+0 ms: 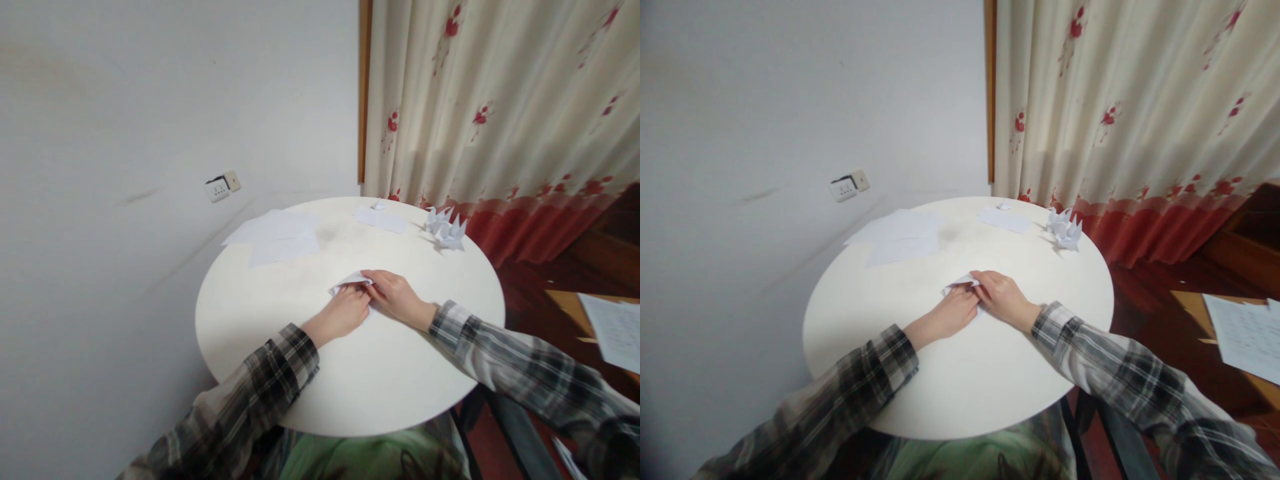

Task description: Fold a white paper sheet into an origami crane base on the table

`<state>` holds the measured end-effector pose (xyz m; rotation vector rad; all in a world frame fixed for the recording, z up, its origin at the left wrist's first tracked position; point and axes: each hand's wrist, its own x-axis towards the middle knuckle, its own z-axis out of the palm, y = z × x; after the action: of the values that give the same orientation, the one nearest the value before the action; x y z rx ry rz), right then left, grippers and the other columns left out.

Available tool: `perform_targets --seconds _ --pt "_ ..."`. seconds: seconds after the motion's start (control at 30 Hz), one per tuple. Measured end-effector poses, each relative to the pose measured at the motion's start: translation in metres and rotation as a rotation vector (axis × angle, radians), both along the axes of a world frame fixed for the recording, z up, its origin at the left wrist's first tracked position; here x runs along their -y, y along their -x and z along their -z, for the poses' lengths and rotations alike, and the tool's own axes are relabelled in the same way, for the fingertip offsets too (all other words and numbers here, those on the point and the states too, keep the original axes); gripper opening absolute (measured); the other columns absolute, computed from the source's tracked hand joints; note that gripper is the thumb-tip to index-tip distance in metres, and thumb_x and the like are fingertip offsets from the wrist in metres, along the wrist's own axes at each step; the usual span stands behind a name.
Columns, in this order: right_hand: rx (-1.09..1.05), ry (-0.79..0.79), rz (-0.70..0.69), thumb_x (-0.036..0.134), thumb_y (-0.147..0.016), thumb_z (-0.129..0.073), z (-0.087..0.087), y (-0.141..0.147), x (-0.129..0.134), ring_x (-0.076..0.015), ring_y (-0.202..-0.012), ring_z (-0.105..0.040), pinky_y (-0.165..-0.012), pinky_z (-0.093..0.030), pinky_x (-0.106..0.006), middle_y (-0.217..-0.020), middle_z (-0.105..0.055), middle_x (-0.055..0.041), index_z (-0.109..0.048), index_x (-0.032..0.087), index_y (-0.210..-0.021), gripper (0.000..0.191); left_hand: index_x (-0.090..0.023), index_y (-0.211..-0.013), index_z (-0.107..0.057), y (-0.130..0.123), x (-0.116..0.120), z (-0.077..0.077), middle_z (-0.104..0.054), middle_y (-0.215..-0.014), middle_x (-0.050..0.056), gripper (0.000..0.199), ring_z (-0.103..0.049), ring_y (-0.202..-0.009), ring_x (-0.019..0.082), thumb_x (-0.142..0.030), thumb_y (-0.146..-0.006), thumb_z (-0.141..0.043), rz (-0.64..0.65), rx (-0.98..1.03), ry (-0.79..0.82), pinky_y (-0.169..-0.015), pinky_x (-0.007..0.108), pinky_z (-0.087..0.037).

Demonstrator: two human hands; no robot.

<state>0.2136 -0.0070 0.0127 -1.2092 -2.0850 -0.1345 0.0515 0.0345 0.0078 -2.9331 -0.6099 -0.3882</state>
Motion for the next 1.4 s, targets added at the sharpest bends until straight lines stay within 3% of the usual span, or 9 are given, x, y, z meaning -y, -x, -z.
perform_targets --seconds 0.17,0.5,0.8,0.93,1.07,1.13,1.2,1.3,1.4 --pt "-0.13 0.013 0.043 0.03 -0.092 -0.04 0.001 -0.005 -0.005 -0.0185 -0.087 -0.063 -0.078 -0.05 -0.031 -0.1 -0.066 -0.0094 -0.053 0.018 -0.114 0.029 -0.009 -0.111 -0.051 0.003 0.008 0.0 -0.06 -0.108 0.011 0.026 -0.052 -0.106 0.021 -0.012 -0.087 -0.04 0.076 0.004 -0.058 -0.097 0.034 -0.039" --pt "-0.147 -0.07 0.002 0.031 -0.091 -0.043 0.009 -0.009 -0.011 -0.0177 -0.084 -0.064 -0.075 -0.051 -0.029 -0.097 -0.067 -0.0089 -0.055 0.018 -0.112 0.027 -0.007 -0.117 -0.048 0.007 0.012 0.012 -0.056 -0.122 0.015 0.033 -0.05 -0.117 0.018 -0.006 -0.086 -0.038 0.07 -0.047 -0.135 -0.101 0.03 -0.037" --pt "-0.156 -0.054 -0.014 0.026 -0.09 -0.042 0.01 -0.008 -0.012 -0.0181 -0.086 -0.062 -0.075 -0.05 -0.029 -0.099 -0.066 -0.0093 -0.054 0.018 -0.115 0.028 -0.011 -0.106 -0.055 0.01 0.026 0.007 -0.065 -0.107 0.011 0.024 -0.059 -0.104 0.018 -0.007 -0.086 -0.043 0.097 0.054 -0.047 -0.088 0.03 -0.048" --pt "-0.278 -0.014 0.029 0.033 -0.089 -0.045 0.004 -0.007 -0.014 -0.0178 -0.077 -0.062 -0.071 -0.049 -0.029 -0.091 -0.067 -0.0072 -0.057 0.018 -0.11 0.029 -0.013 -0.101 -0.057 0.013 0.033 -0.008 -0.067 -0.094 0.008 0.02 -0.063 -0.091 0.017 -0.011 -0.088 -0.043 0.127 0.188 -0.008 -0.079 0.029 -0.051" --pt "-0.436 0.035 0.06 0.034 -0.088 -0.047 -0.009 -0.004 -0.017 -0.0183 -0.078 -0.062 -0.073 -0.047 -0.029 -0.092 -0.068 -0.0067 -0.061 0.017 -0.106 0.029 -0.016 -0.102 -0.058 0.016 0.023 -0.046 -0.066 -0.093 0.007 0.019 -0.06 -0.093 0.017 -0.014 -0.087 -0.046 0.057 0.628 0.013 -0.085 0.032 -0.047" --pt "-0.495 0.097 0.023 0.034 -0.087 -0.047 -0.018 -0.001 -0.018 -0.0184 -0.081 -0.061 -0.075 -0.047 -0.029 -0.093 -0.068 -0.0054 -0.063 0.018 -0.105 0.028 -0.018 -0.116 -0.052 0.014 0.01 -0.064 -0.06 -0.112 0.01 0.033 -0.053 -0.108 0.021 -0.02 -0.083 -0.056 -0.069 0.818 0.141 -0.093 0.038 -0.042" --pt "-0.523 0.17 -0.031 0.034 -0.087 -0.047 -0.026 0.002 -0.018 -0.0181 -0.081 -0.061 -0.076 -0.046 -0.029 -0.094 -0.068 -0.0035 -0.064 0.02 -0.104 0.027 -0.018 -0.126 -0.045 0.01 -0.005 -0.076 -0.058 -0.117 0.012 0.057 -0.053 -0.109 0.023 -0.027 -0.074 -0.067 -0.093 0.873 0.459 -0.092 0.04 -0.043" --pt "-0.522 0.26 -0.087 0.034 -0.086 -0.048 -0.033 0.007 -0.016 -0.0172 -0.078 -0.06 -0.074 -0.045 -0.029 -0.094 -0.069 -0.0018 -0.066 0.02 -0.101 0.027 -0.013 -0.118 -0.053 0.006 -0.021 -0.081 -0.06 -0.116 0.016 0.05 -0.056 -0.108 0.025 -0.036 -0.075 -0.065 0.028 0.876 1.034 -0.09 0.038 -0.043" --pt "-0.526 0.317 -0.13 0.034 -0.087 -0.047 -0.032 0.011 -0.013 -0.0162 -0.075 -0.059 -0.071 -0.044 -0.027 -0.091 -0.069 -0.001 -0.066 0.02 -0.101 0.028 -0.014 -0.112 -0.059 0.009 -0.024 -0.078 -0.06 -0.118 0.014 0.044 -0.055 -0.111 0.024 -0.037 -0.075 -0.065 0.122 0.902 1.286 -0.096 0.037 -0.038"
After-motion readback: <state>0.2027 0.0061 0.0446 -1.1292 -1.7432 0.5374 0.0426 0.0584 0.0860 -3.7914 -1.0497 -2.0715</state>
